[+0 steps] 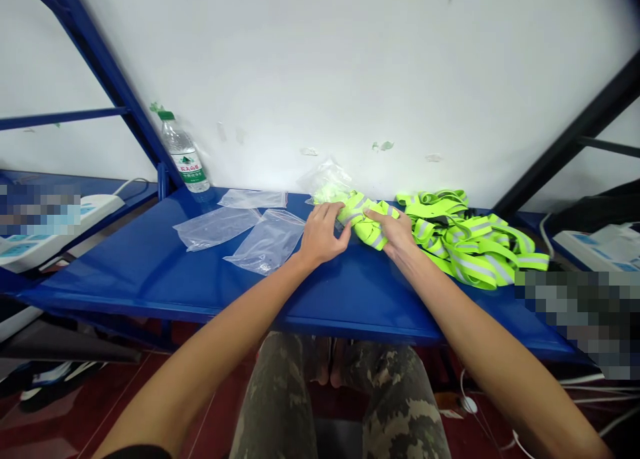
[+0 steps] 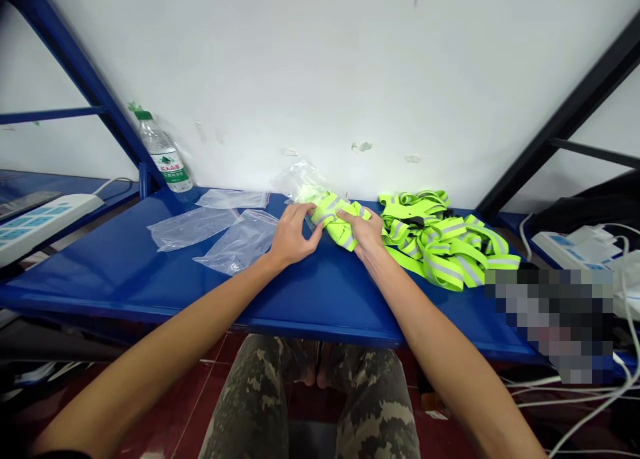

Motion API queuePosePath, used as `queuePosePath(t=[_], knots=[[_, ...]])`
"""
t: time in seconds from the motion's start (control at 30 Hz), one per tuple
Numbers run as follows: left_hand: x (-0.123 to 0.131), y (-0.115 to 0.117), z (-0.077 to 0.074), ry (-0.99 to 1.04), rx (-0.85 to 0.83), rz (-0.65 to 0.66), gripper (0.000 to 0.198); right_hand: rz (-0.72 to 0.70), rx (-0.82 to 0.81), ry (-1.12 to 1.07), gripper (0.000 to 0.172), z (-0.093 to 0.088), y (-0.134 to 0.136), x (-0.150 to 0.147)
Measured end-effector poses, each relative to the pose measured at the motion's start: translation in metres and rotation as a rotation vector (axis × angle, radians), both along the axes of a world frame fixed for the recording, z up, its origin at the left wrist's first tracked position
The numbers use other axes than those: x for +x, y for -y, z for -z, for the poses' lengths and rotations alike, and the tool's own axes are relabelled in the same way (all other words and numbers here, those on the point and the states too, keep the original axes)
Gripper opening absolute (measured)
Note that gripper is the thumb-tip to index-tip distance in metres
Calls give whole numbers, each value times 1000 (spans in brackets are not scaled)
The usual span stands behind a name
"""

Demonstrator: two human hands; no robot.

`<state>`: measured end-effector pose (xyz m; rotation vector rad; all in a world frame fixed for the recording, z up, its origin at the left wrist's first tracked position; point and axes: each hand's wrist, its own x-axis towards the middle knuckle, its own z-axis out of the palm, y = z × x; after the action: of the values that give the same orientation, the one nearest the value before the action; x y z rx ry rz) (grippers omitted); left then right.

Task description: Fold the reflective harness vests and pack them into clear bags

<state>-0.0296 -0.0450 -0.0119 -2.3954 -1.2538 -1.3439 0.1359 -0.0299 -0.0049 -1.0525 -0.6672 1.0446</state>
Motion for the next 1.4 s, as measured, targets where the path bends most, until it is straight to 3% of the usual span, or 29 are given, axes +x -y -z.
queuePosePath(t=[0.17,0.43,0.73,0.83,1.0,1.17,1.4], knots=[[3,-6,8,-67,-5,31,37,21,-31,7,50,1,0,1],[20,13,11,-196,19,60,43,162,31,156,44,11,0,-8],[18,4,13,37,-73,1,36,-98,72,198,48,25,-2,-19],[14,1,13,158,-164,-38,28,-116,111,417,49,25,4,-21],[10,-2,10,233,-215,-104,21,-116,191,816,36,20,17,-24],[10,0,6,183,-223,-148,18,-162,391,953,27,19,21,-25],[11,4,1,60,-202,-140,19,-228,421,1080,18,15,23,-25]])
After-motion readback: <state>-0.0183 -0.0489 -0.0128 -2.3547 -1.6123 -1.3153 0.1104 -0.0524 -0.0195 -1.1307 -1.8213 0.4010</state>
